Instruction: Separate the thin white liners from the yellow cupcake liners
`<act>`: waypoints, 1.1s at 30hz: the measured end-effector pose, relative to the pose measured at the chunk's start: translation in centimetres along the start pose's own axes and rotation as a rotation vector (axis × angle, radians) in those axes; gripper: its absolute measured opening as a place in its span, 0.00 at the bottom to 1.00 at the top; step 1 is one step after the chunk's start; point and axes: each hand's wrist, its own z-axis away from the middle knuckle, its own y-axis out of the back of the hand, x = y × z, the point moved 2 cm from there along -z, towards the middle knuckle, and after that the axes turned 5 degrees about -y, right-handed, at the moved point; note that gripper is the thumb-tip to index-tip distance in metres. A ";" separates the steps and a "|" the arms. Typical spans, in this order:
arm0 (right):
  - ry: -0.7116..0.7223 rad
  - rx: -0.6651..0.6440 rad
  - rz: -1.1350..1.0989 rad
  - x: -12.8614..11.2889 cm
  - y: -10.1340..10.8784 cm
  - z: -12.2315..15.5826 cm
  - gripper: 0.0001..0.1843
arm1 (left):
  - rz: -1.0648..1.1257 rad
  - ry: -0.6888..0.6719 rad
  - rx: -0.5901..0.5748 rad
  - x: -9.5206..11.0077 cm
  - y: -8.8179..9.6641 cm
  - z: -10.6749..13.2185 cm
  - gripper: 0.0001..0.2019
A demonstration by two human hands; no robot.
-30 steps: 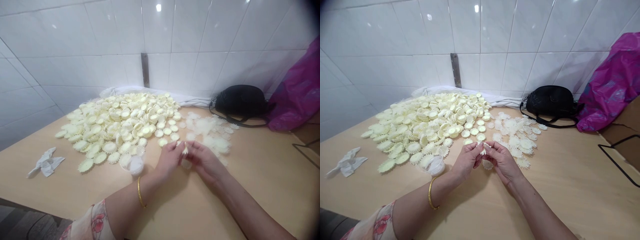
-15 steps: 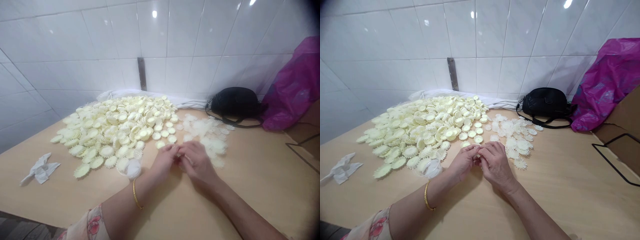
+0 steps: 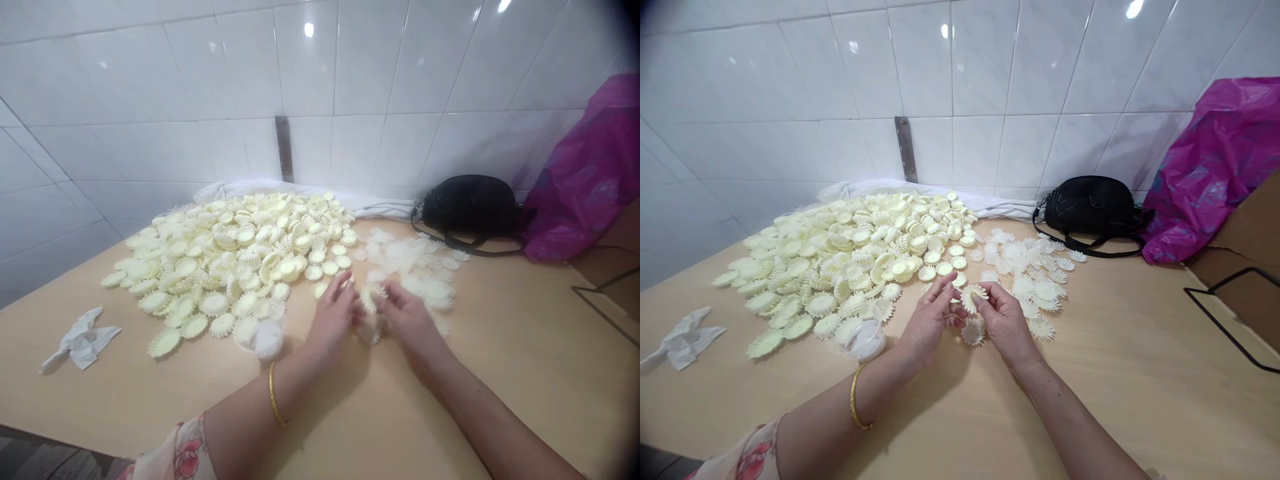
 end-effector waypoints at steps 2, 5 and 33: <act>0.008 0.013 0.021 0.1 0.3 -0.2 0.14 | 0.008 0.011 0.008 -0.2 0.0 -0.1 0.16; 0.020 0.035 0.085 0.3 0.6 -0.4 0.17 | -0.006 0.032 -0.057 -0.4 -0.2 -0.1 0.15; -0.075 -0.179 -0.013 0.4 -0.2 0.0 0.24 | 0.106 0.032 -0.018 -0.2 0.0 -0.2 0.15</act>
